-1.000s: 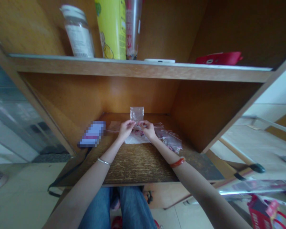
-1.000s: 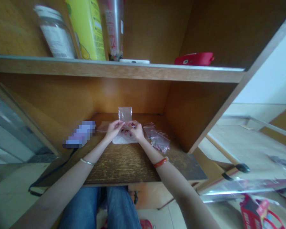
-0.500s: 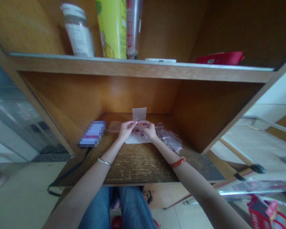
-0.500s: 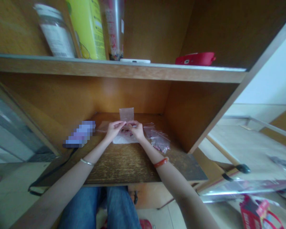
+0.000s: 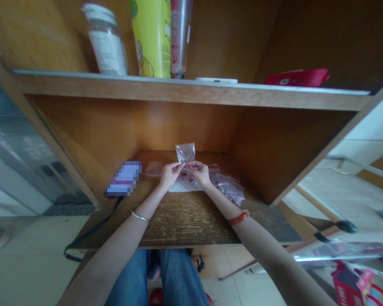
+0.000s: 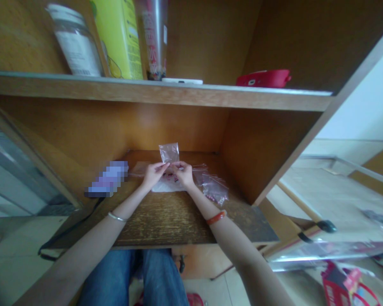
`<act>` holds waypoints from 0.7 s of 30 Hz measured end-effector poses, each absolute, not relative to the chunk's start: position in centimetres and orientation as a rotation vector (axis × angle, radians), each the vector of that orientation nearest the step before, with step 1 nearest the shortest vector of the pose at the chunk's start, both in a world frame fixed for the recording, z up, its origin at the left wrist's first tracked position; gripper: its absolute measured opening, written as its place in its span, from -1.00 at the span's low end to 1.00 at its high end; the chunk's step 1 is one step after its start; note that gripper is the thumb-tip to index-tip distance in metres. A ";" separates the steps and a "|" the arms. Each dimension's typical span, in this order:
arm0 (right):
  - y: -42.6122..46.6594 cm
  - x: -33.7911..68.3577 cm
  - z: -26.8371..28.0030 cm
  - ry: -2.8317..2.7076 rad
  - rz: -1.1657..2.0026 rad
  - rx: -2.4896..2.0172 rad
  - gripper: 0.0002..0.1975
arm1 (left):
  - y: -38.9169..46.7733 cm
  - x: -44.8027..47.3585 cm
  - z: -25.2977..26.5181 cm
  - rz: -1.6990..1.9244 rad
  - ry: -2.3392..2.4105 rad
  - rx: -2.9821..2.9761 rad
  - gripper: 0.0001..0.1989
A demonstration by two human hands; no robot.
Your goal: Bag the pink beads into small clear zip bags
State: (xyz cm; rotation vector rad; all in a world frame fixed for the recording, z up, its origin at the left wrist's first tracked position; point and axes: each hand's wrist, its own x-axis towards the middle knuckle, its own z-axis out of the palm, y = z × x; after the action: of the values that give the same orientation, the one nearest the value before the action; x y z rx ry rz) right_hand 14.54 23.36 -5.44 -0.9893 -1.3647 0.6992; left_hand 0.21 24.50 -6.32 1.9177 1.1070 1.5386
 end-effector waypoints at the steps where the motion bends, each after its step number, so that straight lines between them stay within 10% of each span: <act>1: 23.4 14.6 -5.4 -1.369 0.697 -0.993 -0.81 | 24.5 0.2 -6.3 1.539 1.115 1.918 -0.67; 21: 23.4 14.5 -6.0 -1.526 0.715 -0.988 -0.72 | 23.9 0.2 -5.6 1.473 1.133 2.011 -0.60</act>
State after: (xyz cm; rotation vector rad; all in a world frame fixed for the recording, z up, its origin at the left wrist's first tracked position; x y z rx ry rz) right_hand 14.46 23.40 -6.00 -0.9879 -1.5255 0.7151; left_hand 0.25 23.86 -5.57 2.0111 1.1330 1.4731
